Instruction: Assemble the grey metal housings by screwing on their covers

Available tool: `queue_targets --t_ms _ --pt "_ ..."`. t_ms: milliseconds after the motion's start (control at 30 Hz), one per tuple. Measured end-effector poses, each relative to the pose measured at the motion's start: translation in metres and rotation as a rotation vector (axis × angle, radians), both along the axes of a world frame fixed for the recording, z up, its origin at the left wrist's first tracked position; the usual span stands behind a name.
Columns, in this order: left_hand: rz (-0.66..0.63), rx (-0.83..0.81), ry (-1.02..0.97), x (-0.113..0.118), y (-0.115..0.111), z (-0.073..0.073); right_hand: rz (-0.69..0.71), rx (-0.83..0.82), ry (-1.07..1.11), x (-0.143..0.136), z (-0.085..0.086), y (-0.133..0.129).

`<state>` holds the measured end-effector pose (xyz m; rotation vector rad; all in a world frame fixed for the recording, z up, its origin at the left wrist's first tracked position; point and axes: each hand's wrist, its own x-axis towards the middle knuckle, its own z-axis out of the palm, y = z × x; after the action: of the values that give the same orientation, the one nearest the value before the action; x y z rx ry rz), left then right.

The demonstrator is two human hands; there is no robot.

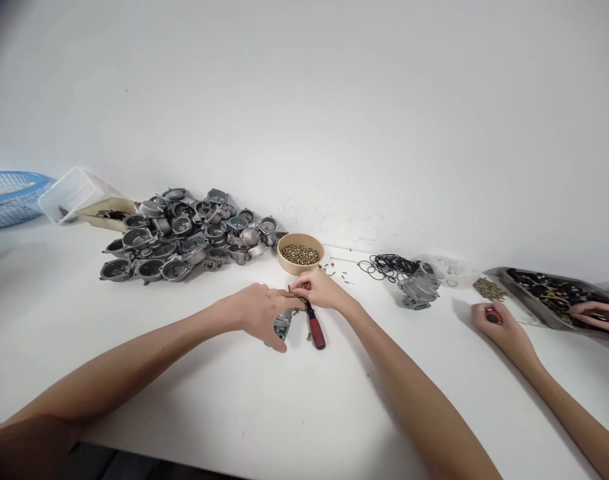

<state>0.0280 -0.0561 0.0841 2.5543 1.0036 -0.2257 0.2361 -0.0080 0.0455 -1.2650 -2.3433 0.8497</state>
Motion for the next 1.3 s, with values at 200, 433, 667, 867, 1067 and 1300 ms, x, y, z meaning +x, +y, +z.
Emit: queue_targets --t_ms 200,433,667,867,1067,1300 --pt "-0.009 0.135 -0.236 -0.001 -0.013 -0.021 -0.02 0.095 0.062 0.006 0.016 -0.006" --pt "-0.342 0.528 -0.461 -0.036 -0.023 -0.054 -0.177 0.233 0.301 0.022 0.024 -0.034" --pt "-0.375 0.47 -0.571 -0.054 -0.029 -0.06 -0.269 0.417 0.411 0.008 0.014 -0.097" --pt "-0.25 0.327 -0.824 -0.046 -0.03 -0.075 -0.127 0.398 0.401 -0.001 -0.001 -0.115" --pt "-0.164 0.182 -0.927 -0.043 -0.028 -0.079 -0.167 0.408 0.448 -0.008 -0.01 -0.115" --pt "0.017 0.052 -0.966 -0.047 -0.021 -0.082 -0.282 0.358 0.448 -0.012 -0.023 -0.112"
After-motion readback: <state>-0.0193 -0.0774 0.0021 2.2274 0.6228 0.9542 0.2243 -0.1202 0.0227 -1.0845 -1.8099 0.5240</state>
